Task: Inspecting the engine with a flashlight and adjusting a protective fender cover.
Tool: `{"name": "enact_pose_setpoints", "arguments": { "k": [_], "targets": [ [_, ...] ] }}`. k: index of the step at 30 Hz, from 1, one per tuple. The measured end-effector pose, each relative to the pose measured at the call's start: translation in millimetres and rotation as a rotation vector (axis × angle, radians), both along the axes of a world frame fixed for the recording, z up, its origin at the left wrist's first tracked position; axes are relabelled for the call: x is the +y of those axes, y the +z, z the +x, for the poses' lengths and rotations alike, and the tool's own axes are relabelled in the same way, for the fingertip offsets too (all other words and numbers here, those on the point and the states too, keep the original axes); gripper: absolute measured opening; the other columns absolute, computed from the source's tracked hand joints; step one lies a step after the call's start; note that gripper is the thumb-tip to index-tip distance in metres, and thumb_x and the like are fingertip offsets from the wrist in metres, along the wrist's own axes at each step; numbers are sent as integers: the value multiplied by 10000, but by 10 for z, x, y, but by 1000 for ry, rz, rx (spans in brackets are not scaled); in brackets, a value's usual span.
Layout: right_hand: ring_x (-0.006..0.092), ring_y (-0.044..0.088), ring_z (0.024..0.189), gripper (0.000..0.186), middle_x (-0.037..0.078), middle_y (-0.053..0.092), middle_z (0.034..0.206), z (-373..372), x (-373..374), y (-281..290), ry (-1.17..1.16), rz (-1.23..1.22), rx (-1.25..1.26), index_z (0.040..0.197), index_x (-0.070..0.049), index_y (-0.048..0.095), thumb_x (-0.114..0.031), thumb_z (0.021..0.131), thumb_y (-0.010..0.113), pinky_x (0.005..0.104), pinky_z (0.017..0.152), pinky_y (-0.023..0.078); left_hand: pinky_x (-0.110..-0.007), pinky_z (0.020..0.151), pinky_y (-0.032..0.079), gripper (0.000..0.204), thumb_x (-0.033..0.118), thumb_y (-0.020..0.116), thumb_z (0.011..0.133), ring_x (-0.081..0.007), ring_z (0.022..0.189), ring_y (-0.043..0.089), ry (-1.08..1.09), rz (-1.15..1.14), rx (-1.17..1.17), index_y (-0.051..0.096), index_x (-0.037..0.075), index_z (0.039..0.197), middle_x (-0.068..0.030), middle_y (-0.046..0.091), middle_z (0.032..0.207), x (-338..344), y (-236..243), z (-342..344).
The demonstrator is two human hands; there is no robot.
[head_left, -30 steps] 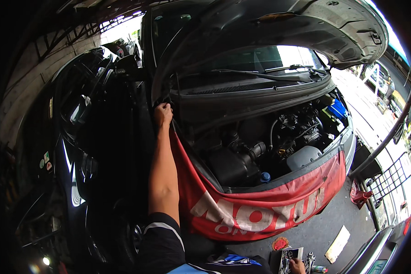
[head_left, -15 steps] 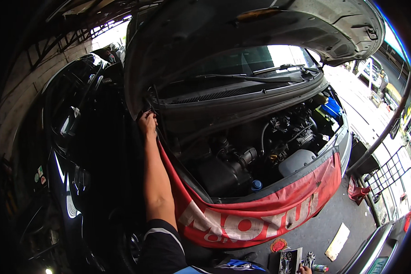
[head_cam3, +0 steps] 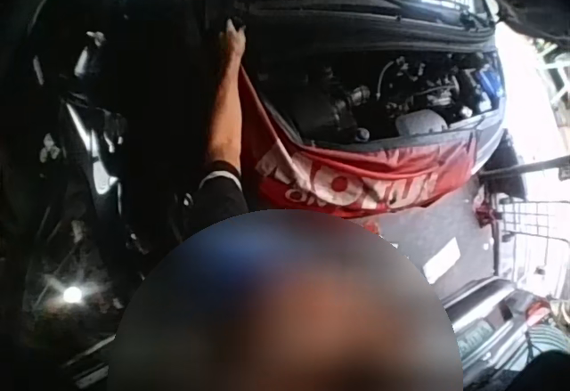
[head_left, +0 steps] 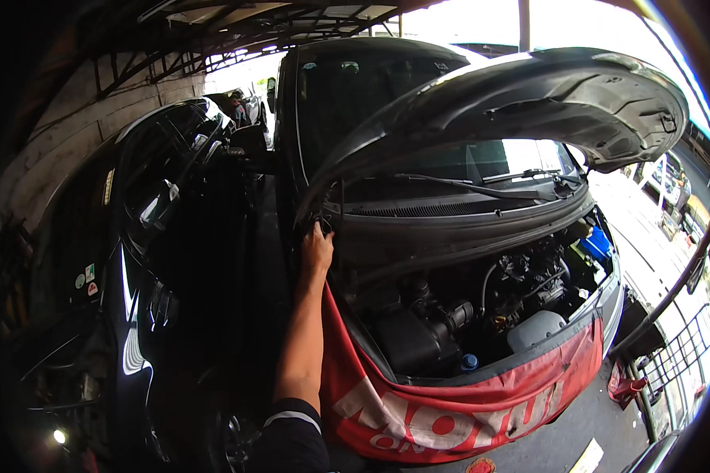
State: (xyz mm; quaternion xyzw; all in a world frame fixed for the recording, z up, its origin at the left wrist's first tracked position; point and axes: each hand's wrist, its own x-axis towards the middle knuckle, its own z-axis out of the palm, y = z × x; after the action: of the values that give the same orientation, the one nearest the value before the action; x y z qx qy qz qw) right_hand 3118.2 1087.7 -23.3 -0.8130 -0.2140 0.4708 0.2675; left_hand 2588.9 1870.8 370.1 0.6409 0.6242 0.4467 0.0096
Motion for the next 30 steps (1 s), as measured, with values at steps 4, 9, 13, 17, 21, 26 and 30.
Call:
{"name": "enact_pose_setpoints", "arguments": {
  "k": [4,9,13,17,21,26,30],
  "targets": [
    [213,532,530,311,75,606,718,-182,142,477,583,309,-594,985,-95,682,-369,992,534,361,487,440,-413,968,501,574,191,760,848,-392,1135,633,-32,262,-90,530,-73,1303,-280,650,1198,125,-119,-42],
    [268,594,621,389,153,658,736,-410,204,875,77,-174,-269,1096,-76,686,-409,988,517,447,569,474,-368,861,531,585,169,796,823,-317,1006,689,-198,63,-449,541,-66,1294,-244,690,1117,201,-174,-104],
    [208,581,624,362,67,661,750,-437,174,729,188,-127,-287,1067,-80,698,-389,1004,518,360,550,472,-306,589,536,517,182,775,862,-185,656,671,-271,67,-536,563,-53,1271,-154,726,905,127,-90,-125],
    [193,572,617,327,50,654,761,-418,266,600,-16,-93,-76,1053,-86,696,-367,998,538,349,547,463,-239,416,436,468,217,743,907,-79,508,562,-486,22,-948,575,-22,1272,-84,698,755,169,85,-140],
    [178,563,610,292,32,647,771,-497,478,630,-157,-25,59,1039,-91,694,-345,993,557,338,544,454,-240,414,433,478,226,733,916,-86,519,572,-311,-92,-832,568,-10,1297,-77,679,695,255,127,-84],
    [159,551,601,249,10,638,785,-614,590,651,-339,116,231,1022,-98,691,-318,986,582,324,541,443,-284,441,474,565,228,693,928,-138,504,615,-207,110,-472,491,-16,1396,-87,686,731,203,-15,-61],
    [145,543,594,219,-4,630,781,-656,606,632,-414,168,295,1007,-107,686,-308,977,606,308,534,433,-298,452,494,493,180,631,958,-138,508,622,-385,0,-618,505,1,1399,-94,703,811,185,-40,-173]
  ]
}}
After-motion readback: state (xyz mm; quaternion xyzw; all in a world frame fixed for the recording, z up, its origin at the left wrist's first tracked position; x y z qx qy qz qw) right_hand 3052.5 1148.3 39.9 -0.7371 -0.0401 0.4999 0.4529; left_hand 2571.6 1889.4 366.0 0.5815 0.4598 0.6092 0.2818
